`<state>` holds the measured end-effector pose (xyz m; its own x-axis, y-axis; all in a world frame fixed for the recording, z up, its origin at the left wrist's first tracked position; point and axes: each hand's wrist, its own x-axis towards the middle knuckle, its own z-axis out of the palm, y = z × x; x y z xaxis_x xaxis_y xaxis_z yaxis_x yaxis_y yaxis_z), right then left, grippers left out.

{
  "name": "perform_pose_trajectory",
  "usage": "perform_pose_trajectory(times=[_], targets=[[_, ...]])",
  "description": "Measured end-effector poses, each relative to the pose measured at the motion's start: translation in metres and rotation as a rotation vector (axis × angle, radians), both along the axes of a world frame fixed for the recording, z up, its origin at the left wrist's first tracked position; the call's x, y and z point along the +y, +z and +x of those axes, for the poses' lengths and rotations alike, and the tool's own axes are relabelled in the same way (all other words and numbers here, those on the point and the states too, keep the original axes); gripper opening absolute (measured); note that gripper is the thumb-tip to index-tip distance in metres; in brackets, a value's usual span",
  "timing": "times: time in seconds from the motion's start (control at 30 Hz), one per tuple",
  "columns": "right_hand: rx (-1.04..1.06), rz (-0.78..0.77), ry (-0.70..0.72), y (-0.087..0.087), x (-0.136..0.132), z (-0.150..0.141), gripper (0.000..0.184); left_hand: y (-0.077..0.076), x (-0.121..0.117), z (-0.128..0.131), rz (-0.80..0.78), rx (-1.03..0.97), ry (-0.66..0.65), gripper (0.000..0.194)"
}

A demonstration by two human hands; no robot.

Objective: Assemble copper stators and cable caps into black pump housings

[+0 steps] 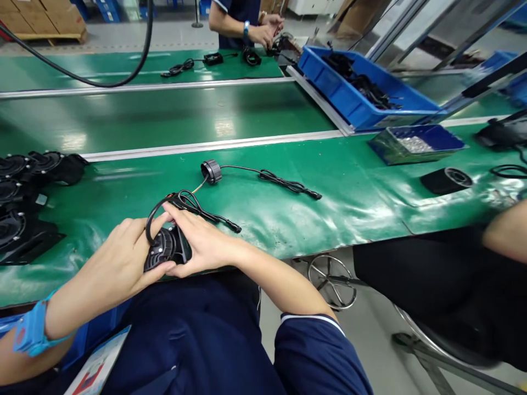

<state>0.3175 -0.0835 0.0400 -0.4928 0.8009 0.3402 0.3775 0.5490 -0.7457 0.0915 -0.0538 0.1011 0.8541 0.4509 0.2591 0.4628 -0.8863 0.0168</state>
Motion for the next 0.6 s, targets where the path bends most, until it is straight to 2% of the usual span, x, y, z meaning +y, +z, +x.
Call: perform_pose_trajectory(times=[0.07,0.2,0.33,0.4,0.5,0.57,0.6], targets=[[0.022,0.02,-0.035,-0.001,-0.007,-0.006,0.121,0.002,-0.004,0.002,0.051,0.046,0.025,0.062],[0.026,0.032,-0.01,-0.004,-0.014,-0.011,0.117,0.001,-0.008,0.005,0.087,0.066,0.002,0.052],[0.1,0.028,-0.076,-0.012,-0.019,-0.01,0.12,-0.009,-0.005,0.007,-0.054,-0.031,-0.067,0.052],[0.145,0.026,-0.113,-0.016,-0.022,-0.009,0.121,-0.016,-0.001,0.009,-0.143,-0.127,-0.083,0.066],[0.19,0.048,-0.147,-0.022,-0.028,-0.008,0.123,-0.025,0.005,0.012,-0.218,-0.321,-0.127,0.1],[0.199,0.115,-0.197,-0.027,-0.034,-0.011,0.118,-0.031,0.009,0.014,-0.26,-0.427,-0.152,0.107],[0.203,0.165,-0.234,-0.03,-0.036,-0.014,0.11,-0.034,0.01,0.014,-0.285,-0.468,-0.154,0.106]])
